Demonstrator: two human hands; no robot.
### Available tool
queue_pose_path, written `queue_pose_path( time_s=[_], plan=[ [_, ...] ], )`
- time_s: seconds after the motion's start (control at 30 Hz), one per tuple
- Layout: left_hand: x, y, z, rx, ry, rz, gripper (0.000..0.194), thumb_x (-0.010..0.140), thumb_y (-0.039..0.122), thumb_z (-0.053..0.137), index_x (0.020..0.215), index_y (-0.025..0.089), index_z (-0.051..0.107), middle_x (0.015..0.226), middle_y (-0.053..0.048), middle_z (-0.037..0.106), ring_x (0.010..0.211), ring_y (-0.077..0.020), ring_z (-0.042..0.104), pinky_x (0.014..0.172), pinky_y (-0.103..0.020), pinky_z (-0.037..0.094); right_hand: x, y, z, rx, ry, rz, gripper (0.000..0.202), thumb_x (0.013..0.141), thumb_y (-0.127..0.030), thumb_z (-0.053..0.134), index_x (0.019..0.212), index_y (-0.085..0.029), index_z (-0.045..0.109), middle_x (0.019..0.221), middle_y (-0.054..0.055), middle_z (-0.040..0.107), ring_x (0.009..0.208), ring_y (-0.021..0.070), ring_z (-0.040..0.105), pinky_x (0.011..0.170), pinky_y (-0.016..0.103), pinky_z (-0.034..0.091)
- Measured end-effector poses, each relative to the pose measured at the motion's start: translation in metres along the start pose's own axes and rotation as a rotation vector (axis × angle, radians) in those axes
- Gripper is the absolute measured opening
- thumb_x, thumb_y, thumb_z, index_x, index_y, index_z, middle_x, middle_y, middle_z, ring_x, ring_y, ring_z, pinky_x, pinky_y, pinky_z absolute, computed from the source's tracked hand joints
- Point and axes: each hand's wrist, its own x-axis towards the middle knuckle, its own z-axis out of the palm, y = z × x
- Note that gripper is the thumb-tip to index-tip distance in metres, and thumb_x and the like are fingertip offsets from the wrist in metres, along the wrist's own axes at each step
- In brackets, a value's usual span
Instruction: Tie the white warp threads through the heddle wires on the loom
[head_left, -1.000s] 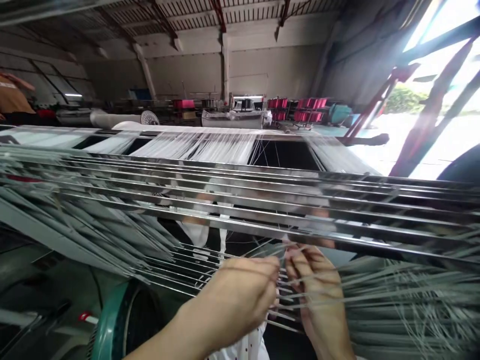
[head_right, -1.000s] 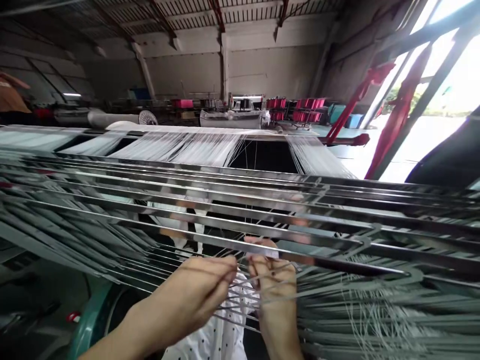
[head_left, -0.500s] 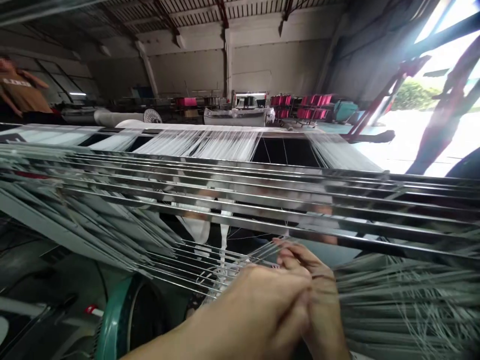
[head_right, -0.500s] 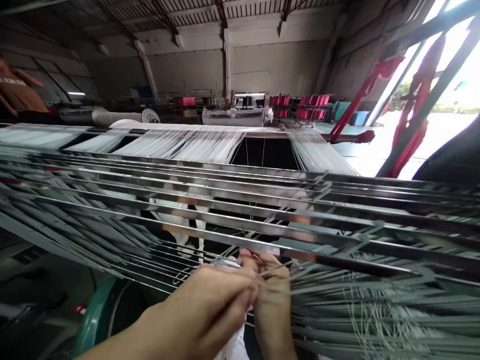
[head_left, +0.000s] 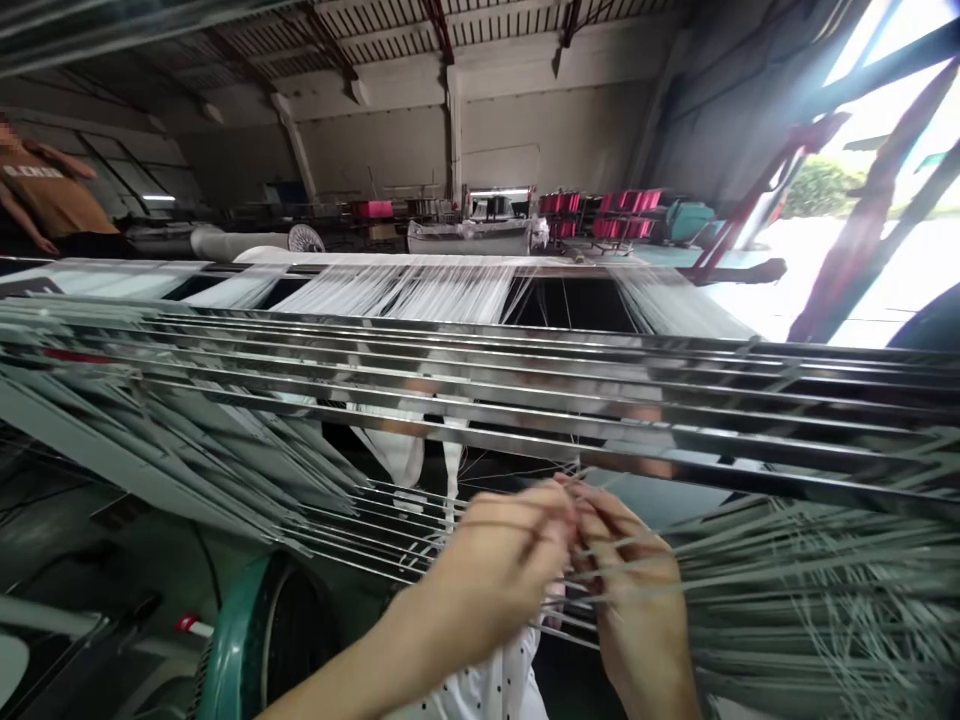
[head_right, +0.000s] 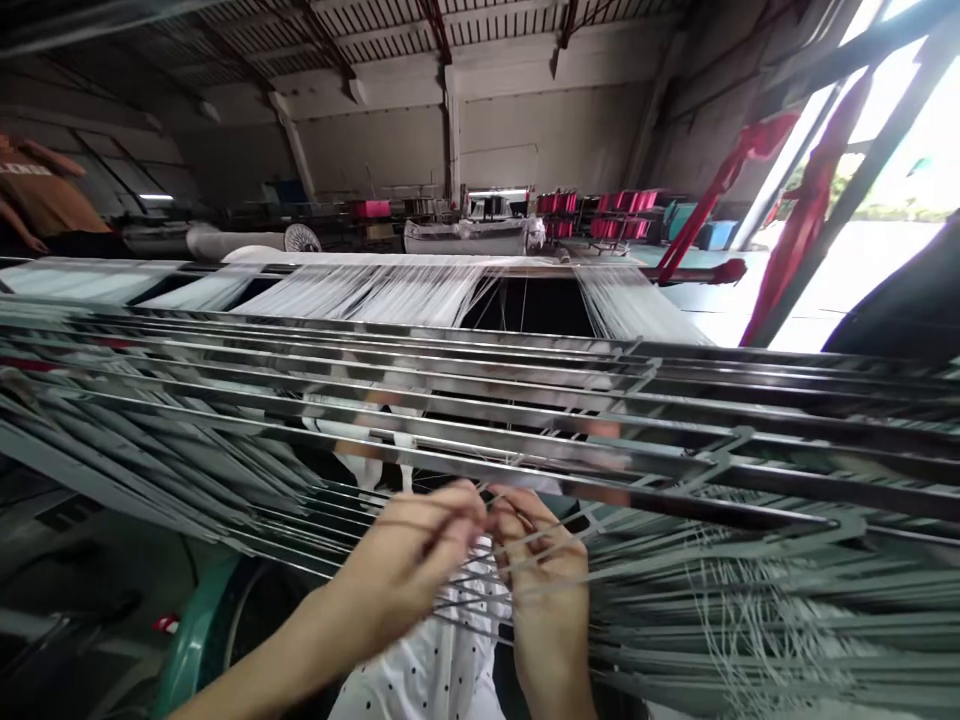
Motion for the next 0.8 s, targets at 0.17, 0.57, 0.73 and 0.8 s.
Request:
queue_pose_path(
  time_s=[0.17, 0.57, 0.73, 0.8],
  plan=[
    [-0.017, 0.001, -0.007, 0.403, -0.093, 0.073, 0.024, 0.1, 0.023, 0.042, 0.099, 0.023, 0.066, 0.093, -0.001, 0.072, 0.083, -0.0171, 0.066, 0.081, -0.027, 0.051, -0.005, -0.002, -0.007, -0.01, -0.018, -0.01, 0.023, 0.073, -0.04, 0.085, 0.088, -0.024, 0.078, 0.074, 0.003, 0.068, 0.058, 0.009, 0.057, 0.052, 0.014, 0.047],
    [0.002, -0.069, -0.03, 0.438, 0.325, -0.153, 0.021, 0.094, 0.039, 0.06, 0.105, 0.025, 0.071, 0.101, -0.004, 0.071, 0.092, -0.0191, 0.068, 0.081, -0.033, 0.059, -0.028, -0.015, -0.026, -0.011, 0.026, 0.03, 0.022, 0.073, -0.041, 0.086, 0.082, -0.023, 0.077, 0.065, 0.0, 0.059, 0.042, 0.0012, 0.038, 0.042, 0.015, 0.032],
    [-0.01, -0.058, -0.009, 0.391, 0.322, -0.026, 0.034, 0.093, 0.032, 0.051, 0.125, 0.033, 0.063, 0.113, 0.0, 0.07, 0.105, -0.0165, 0.065, 0.097, -0.028, 0.053, -0.025, -0.014, -0.03, -0.059, -0.03, 0.053, 0.027, 0.066, -0.045, 0.089, 0.079, -0.024, 0.079, 0.085, 0.008, 0.069, 0.046, 0.0026, 0.04, 0.041, 0.014, 0.031],
    [-0.01, -0.064, -0.015, 0.419, 0.441, -0.046, 0.034, 0.092, 0.03, 0.051, 0.122, 0.026, 0.065, 0.114, -0.005, 0.07, 0.108, -0.0216, 0.064, 0.1, -0.037, 0.051, -0.025, -0.015, -0.03, -0.076, -0.041, 0.063, 0.028, 0.066, -0.046, 0.088, 0.078, -0.023, 0.078, 0.073, 0.005, 0.064, 0.047, 0.0038, 0.04, 0.04, 0.013, 0.03]
  ],
)
